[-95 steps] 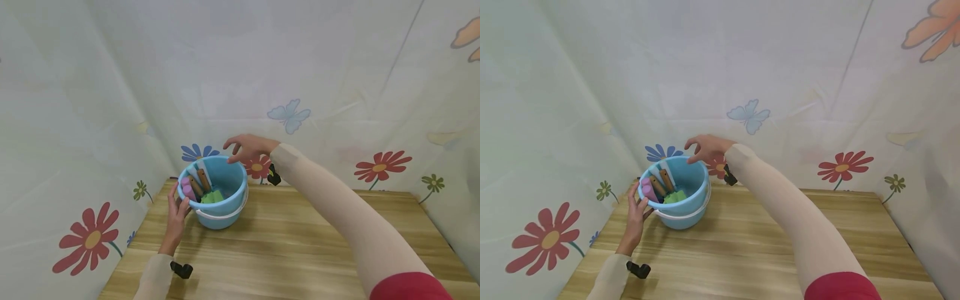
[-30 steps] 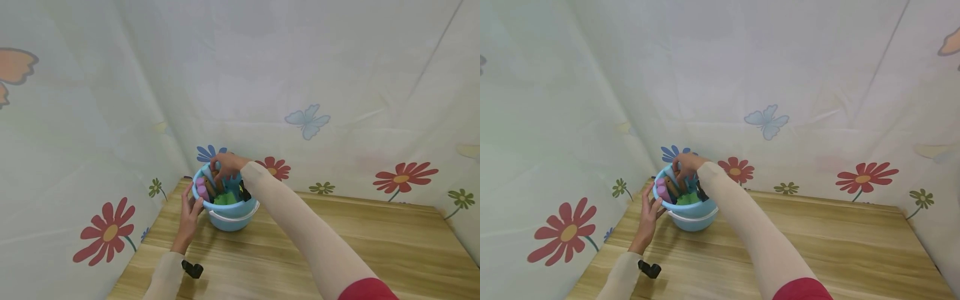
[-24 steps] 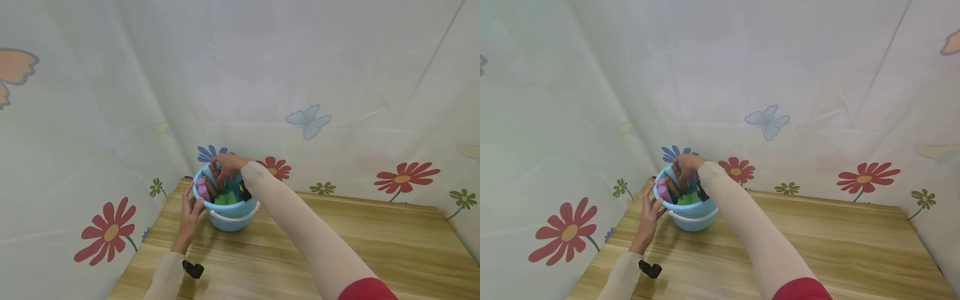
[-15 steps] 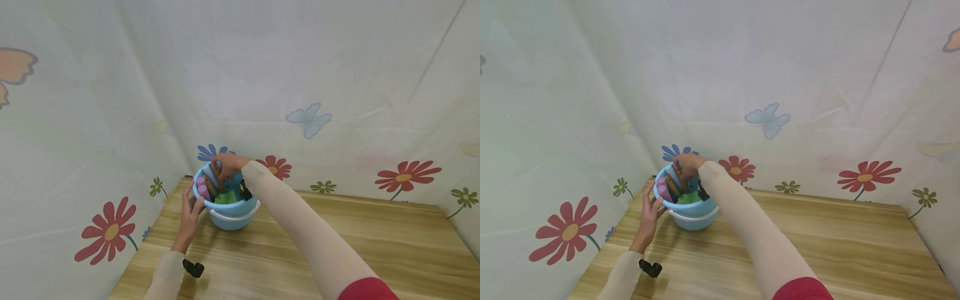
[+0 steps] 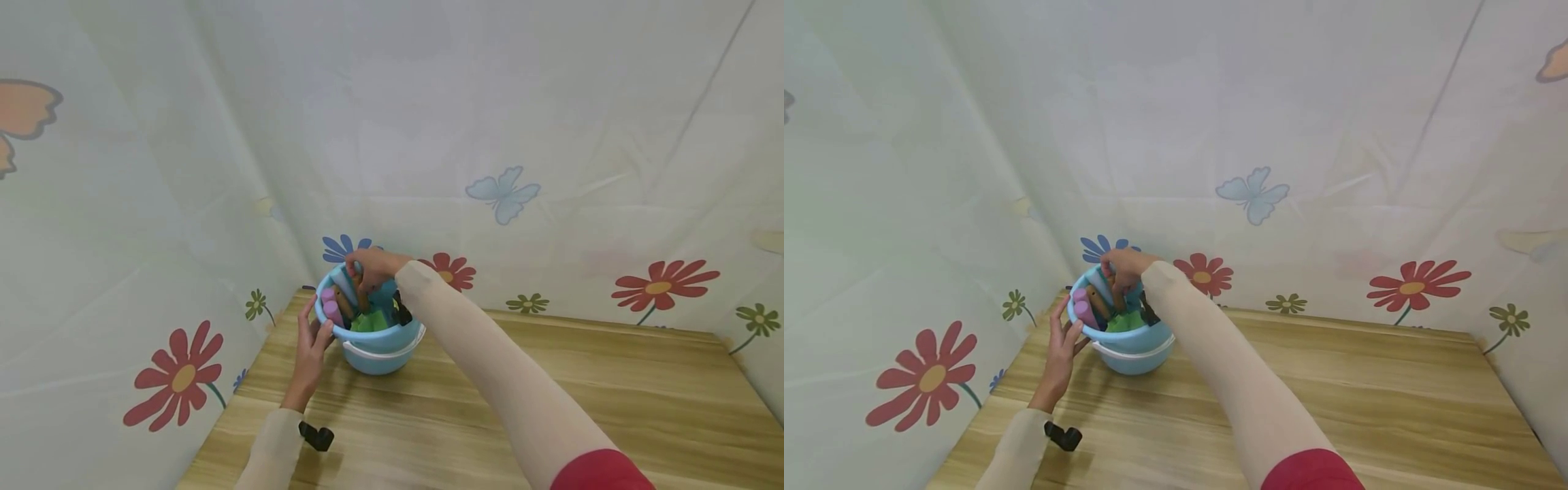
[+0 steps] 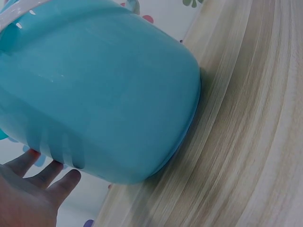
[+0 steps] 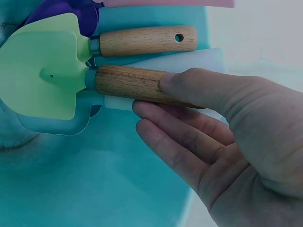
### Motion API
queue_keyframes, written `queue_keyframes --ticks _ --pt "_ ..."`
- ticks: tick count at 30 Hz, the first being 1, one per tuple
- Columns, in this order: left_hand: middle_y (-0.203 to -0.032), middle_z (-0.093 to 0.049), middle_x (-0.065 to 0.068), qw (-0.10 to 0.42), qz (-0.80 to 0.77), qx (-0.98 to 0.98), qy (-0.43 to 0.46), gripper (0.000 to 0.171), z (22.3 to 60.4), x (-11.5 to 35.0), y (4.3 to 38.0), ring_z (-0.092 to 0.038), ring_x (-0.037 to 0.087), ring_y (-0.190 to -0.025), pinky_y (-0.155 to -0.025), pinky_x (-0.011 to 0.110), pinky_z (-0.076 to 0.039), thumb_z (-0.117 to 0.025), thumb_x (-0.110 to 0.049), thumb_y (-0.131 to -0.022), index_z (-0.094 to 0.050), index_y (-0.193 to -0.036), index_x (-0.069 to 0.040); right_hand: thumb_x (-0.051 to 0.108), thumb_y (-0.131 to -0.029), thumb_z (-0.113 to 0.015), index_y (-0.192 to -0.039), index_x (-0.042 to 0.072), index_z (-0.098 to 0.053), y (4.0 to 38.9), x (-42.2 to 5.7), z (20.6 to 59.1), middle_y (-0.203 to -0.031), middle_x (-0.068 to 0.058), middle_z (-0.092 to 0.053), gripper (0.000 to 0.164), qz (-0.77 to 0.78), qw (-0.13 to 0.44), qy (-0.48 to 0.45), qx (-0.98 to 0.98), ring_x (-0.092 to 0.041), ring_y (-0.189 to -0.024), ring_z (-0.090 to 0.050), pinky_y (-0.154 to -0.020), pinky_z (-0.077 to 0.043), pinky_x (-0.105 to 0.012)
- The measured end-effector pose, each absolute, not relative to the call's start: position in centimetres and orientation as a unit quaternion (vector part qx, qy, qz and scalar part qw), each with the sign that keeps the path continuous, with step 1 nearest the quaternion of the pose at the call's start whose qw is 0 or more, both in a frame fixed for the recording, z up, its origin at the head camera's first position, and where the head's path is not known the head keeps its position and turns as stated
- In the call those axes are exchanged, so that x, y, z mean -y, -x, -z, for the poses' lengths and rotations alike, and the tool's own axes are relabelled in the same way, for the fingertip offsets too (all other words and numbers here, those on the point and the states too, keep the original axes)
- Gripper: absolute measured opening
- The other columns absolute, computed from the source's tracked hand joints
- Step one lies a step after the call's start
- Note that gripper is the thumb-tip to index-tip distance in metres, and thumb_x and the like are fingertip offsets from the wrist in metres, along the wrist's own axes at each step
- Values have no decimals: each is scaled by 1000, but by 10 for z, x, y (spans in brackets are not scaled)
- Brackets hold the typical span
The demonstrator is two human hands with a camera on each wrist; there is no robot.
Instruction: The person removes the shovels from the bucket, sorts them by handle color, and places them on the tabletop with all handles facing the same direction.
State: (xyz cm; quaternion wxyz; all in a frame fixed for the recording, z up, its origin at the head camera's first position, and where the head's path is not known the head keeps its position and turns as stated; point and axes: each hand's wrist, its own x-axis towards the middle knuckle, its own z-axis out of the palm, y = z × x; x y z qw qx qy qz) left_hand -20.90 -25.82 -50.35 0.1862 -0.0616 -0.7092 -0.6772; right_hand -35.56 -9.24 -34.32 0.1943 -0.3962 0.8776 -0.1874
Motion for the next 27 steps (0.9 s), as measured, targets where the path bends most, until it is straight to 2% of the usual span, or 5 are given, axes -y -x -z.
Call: queue_keyframes --ticks 6,12,18,27 --pt "-160 -36 11 183 676 711 62 58 503 260 209 -42 29 -143 -108 58 -43 -47 -29 -110 -21 -162 -29 3 -90 -78 -117 2 -60 356 87 339 -106 -12 -61 32 218 195 397 -870 -24 -87 -66 -71 -58 -30" --pt "-161 -34 10 185 679 708 65 58 505 262 210 -39 29 -144 -108 60 -42 -47 -27 -110 -21 -162 -28 5 -90 -78 -118 5 -59 357 81 333 -114 -13 -60 33 222 167 408 -870 -22 -87 -64 -71 -56 -28" --pt "-162 -33 9 184 680 707 66 58 504 261 213 -38 30 -145 -109 59 -41 -47 -28 -110 -21 -162 -28 5 -93 -75 -115 6 -58 361 74 326 -116 -14 -63 28 233 133 417 -868 -23 -94 -64 -75 -55 -29" --pt "-161 -34 12 186 677 709 62 58 503 262 214 -39 32 -144 -108 60 -42 -48 -27 -110 -21 -162 -27 5 -94 -74 -115 8 -57 360 64 312 -120 -14 -66 27 288 129 418 -852 -24 -101 -68 -81 -59 -30"
